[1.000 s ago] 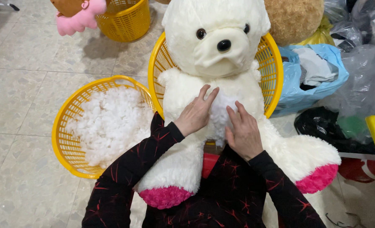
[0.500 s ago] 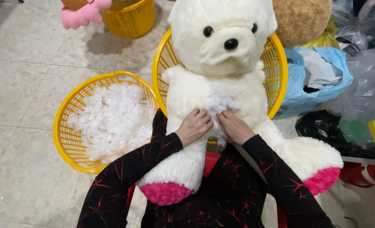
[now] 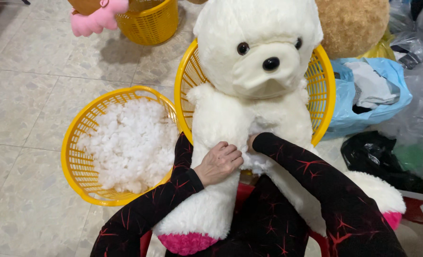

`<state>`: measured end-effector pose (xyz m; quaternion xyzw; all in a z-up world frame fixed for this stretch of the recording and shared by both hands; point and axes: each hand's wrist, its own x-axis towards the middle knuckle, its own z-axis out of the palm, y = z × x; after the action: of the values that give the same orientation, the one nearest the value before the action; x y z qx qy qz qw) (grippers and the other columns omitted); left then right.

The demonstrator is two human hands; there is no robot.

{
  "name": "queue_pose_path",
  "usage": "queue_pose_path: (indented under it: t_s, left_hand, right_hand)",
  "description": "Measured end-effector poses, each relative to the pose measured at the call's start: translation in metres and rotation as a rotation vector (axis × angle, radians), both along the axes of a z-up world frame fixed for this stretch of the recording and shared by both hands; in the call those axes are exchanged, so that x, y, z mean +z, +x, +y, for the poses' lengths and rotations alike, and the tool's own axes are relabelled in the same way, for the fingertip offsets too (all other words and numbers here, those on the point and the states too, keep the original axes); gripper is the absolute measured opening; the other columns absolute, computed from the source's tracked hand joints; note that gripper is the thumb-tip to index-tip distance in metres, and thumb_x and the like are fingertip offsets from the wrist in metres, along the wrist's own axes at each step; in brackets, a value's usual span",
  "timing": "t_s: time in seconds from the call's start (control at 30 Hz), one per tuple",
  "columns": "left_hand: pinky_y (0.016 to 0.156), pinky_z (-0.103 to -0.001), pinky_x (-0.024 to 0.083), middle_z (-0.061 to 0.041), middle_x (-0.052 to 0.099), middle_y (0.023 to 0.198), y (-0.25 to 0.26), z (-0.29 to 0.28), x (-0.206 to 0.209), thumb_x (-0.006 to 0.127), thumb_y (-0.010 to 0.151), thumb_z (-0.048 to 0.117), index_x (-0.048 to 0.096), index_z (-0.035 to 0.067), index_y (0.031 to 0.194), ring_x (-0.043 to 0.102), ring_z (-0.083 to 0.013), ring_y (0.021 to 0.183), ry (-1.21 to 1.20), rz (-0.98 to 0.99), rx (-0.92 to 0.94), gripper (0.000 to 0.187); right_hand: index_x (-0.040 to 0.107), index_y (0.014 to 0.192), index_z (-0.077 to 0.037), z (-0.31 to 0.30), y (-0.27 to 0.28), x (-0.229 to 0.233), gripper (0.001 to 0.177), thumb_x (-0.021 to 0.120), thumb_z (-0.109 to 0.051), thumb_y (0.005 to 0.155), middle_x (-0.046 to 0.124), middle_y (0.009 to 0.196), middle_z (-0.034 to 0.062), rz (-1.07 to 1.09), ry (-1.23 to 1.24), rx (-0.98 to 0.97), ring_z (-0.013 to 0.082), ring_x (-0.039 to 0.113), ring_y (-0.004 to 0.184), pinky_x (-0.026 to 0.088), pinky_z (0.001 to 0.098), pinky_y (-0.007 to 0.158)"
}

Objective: The person repeatedly takes handfuls of white stuffing from a yellow basket and inserts them into the torso of a large white teddy bear. They press and distribute the stuffing inside the bear's body throughout the clip.

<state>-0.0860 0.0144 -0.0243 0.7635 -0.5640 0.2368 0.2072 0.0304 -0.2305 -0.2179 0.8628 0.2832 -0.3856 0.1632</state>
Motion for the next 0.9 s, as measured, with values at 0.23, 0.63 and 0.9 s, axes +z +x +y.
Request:
queue_pose_path:
  t_s: [0.23, 0.63, 0.9]
  left_hand:
    - [0.089, -0.034, 0.049, -0.005, 0.062, 0.094, -0.002, 0.005, 0.002, 0.06, 0.084, 0.013, 0.06, 0.007, 0.086, 0.061, -0.0209, 0.094, -0.035, 0.033, 0.01, 0.007]
    - [0.091, -0.035, 0.049, -0.005, 0.059, 0.089, -0.011, 0.001, -0.001, 0.061, 0.085, 0.015, 0.06, 0.007, 0.084, 0.059, -0.0224, 0.092, 0.021, 0.04, 0.022, 0.008]
    - [0.1, -0.041, 0.043, -0.013, 0.06, 0.124, -0.017, -0.01, 0.014, 0.063, 0.081, 0.011, 0.062, 0.004, 0.119, 0.055, -0.0287, 0.116, -0.096, 0.093, 0.22, 0.039]
  right_hand:
    - [0.073, 0.111, -0.003, 0.043, 0.05, -0.033, 0.031, 0.053, -0.019, 0.093, 0.072, 0.115, 0.0202, -0.145, 0.122, -0.14, 0.0352, 0.07, 0.106, 0.054, 0.0461, 0.091]
    - [0.075, 0.109, -0.003, 0.018, 0.061, -0.023, 0.031, 0.058, -0.021, 0.09, 0.073, 0.115, 0.0204, -0.2, 0.153, -0.238, 0.0343, 0.071, 0.106, 0.055, 0.0448, 0.091]
    - [0.076, 0.108, -0.003, -0.046, 0.005, -0.027, 0.031, 0.062, -0.021, 0.088, 0.073, 0.114, 0.0205, -0.163, 0.112, -0.349, 0.0338, 0.071, 0.106, 0.055, 0.044, 0.091]
